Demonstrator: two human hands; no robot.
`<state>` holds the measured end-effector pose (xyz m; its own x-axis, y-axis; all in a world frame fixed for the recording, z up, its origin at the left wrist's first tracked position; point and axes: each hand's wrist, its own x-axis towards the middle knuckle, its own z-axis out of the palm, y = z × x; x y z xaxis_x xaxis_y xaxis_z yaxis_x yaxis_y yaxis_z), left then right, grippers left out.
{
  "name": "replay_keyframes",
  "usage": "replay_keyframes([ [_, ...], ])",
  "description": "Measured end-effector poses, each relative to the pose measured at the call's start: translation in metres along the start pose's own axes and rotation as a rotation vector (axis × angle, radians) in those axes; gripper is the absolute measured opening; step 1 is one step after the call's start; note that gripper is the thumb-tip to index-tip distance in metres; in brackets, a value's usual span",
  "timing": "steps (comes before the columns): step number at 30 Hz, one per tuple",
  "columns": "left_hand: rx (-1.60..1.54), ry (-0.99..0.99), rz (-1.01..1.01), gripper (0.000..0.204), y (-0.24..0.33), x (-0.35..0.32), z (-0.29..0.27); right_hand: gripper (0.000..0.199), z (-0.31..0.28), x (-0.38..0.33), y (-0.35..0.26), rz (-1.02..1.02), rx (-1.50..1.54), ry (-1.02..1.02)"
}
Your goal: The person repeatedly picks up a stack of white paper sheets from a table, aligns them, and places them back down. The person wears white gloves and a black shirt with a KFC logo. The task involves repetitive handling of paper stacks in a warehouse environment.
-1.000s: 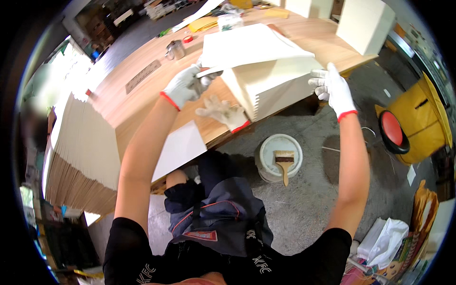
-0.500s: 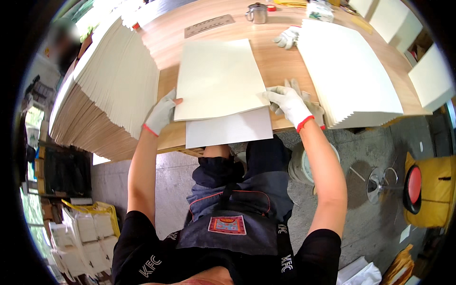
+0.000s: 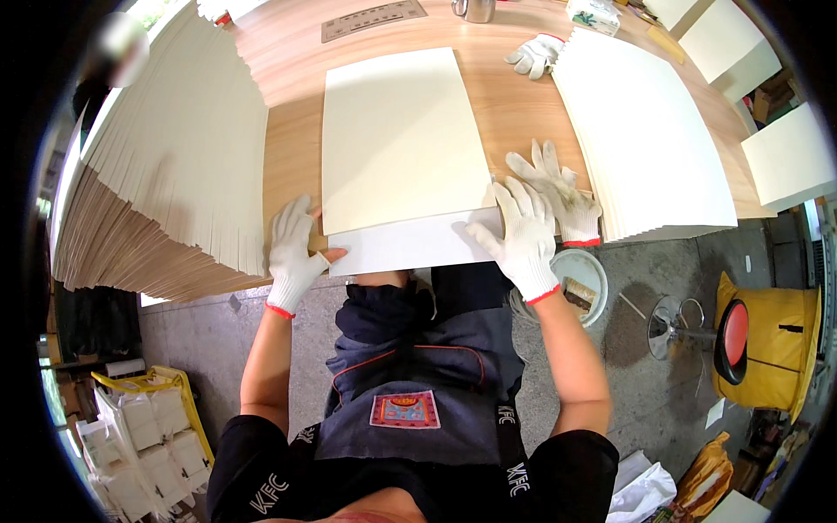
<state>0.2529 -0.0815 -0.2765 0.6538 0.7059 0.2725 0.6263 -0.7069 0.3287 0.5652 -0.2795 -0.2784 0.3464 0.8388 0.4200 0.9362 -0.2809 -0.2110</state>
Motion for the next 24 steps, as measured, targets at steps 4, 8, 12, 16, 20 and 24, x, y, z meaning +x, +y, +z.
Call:
replay_keyframes([
  [4, 0.020, -0.036, 0.058, 0.078, 0.004, 0.002, -0.008, 0.066, 0.005, -0.001, 0.004, 0.027, 0.122, 0.035],
  [8, 0.039, -0.078, 0.063, 0.078, 0.003, 0.004, -0.010, 0.060, 0.002, 0.000, 0.001, 0.049, 0.133, 0.045],
  [12, 0.033, -0.106, 0.045, 0.071, 0.001, 0.004, -0.008, 0.060, 0.003, -0.002, 0.000, 0.062, 0.128, 0.059],
  [16, 0.042, -0.146, 0.025, 0.068, -0.001, 0.005, -0.008, 0.060, 0.003, -0.003, 0.000, 0.027, 0.083, 0.083],
  [20, 0.031, -0.165, -0.009, 0.072, 0.002, 0.005, -0.011, 0.059, 0.005, -0.003, 0.000, 0.029, 0.099, 0.089],
  [24, 0.052, -0.190, -0.019, 0.075, 0.003, 0.006, -0.013, 0.058, 0.005, -0.001, -0.001, 0.012, 0.114, 0.093],
])
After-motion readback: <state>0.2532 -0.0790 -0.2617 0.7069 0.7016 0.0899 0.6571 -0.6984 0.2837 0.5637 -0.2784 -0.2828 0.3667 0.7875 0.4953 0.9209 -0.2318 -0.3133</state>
